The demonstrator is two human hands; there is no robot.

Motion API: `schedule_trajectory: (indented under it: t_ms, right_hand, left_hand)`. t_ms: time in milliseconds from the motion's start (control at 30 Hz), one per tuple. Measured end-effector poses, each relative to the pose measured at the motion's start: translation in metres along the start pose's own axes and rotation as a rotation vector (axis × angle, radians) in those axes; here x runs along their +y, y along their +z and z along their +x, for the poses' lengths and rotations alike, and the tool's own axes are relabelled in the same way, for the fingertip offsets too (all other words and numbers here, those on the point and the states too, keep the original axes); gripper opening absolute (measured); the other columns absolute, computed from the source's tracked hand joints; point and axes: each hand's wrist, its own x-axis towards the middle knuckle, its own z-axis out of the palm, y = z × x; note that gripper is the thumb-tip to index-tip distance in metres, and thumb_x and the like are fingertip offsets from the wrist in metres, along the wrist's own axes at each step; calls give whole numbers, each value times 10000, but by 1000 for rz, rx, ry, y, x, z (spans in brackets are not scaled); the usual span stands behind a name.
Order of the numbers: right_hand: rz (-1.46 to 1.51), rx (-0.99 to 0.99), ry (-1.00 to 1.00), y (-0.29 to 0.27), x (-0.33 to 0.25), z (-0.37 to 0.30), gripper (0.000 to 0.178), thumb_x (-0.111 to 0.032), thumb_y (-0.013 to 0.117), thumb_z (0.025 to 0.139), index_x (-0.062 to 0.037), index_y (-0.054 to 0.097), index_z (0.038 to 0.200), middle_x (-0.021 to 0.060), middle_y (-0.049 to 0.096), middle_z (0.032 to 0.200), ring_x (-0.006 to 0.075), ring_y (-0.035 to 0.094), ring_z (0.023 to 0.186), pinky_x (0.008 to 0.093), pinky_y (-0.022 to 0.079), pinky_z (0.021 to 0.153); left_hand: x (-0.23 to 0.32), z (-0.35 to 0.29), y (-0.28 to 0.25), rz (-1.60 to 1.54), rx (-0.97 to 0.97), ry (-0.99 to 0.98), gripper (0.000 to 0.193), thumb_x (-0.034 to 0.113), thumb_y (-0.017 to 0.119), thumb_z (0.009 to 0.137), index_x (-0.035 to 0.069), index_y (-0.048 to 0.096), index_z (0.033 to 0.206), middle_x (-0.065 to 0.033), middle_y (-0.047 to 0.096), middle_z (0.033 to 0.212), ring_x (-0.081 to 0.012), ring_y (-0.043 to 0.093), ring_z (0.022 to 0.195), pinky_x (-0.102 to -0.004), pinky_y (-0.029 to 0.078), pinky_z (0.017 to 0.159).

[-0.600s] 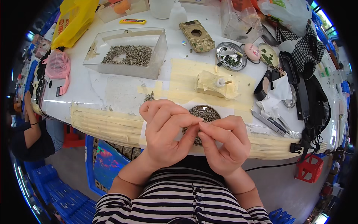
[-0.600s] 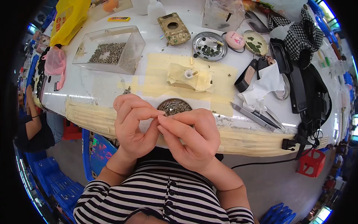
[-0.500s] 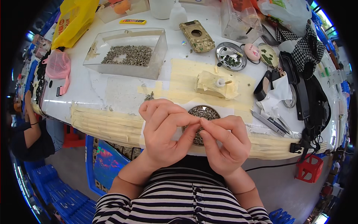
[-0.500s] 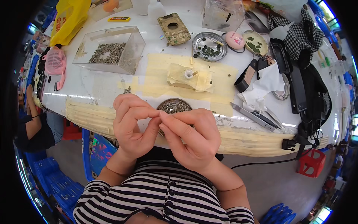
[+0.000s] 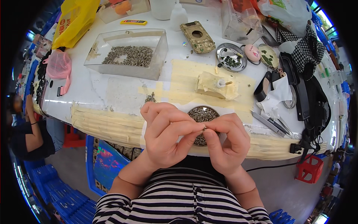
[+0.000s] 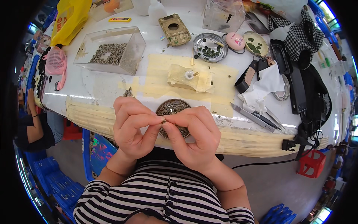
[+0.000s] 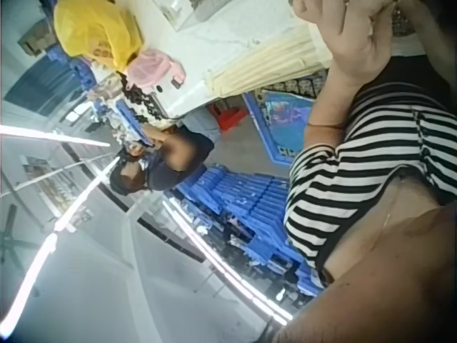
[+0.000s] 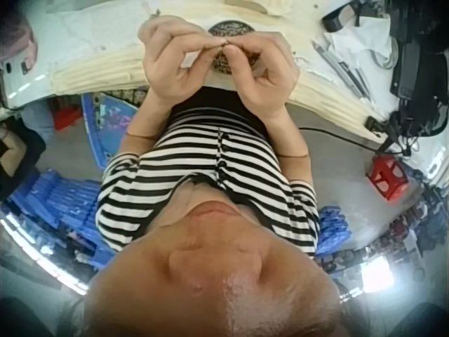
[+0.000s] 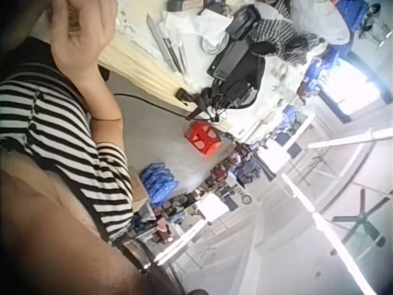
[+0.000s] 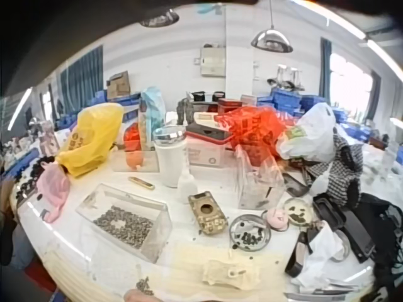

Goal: The person is assembling small components onto a model toy tank.

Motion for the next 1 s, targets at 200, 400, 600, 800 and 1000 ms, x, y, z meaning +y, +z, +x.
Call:
schedule_trajectory:
  t_ms: [200,400,600,800,1000]
  right_hand:
    - [-59,66,-53,1,-2,-1,238,12,808,729,-34,758,957,71,676,843,207,602,728,293,468,653]
    - [-147,29,-171,1,-3,0,331,17,816,700,-58,778,1020,38,677,845,189,583,716,288,440,638]
    - [-133,36,-84,3,-2,-1,306,3,818,707,-55,777,1005,45,674,822,195,581,707,293,441,637]
    - [-63,33,-43,1,-1,-2,200,-10,813,736,-29,747,924,73,675,822,212,600,711,298,463,641]
    - [-70,54,-69,0,-1,-1,233,4,812,727,-27,745,948,68,682,838,206,605,719,298,466,643]
  left_hand:
    - [2,0,3,87,12,3,233,86,814,705,145,731,914,30,631,878,-193,544,856,-368,308,832]
    - [-1,0,3,68,29,-43,229,73,814,700,139,726,901,14,625,866,-200,547,846,-365,316,823]
    - [0,-1,1,2,41,-53,227,69,814,712,139,730,911,24,634,876,-196,548,833,-357,319,813]
    - [0,-1,-1,4,-8,-12,223,90,816,722,149,736,921,40,642,889,-189,546,858,-357,311,825]
    - [3,0,2,78,2,-13,229,95,817,711,148,733,917,33,636,881,-194,548,866,-359,311,830]
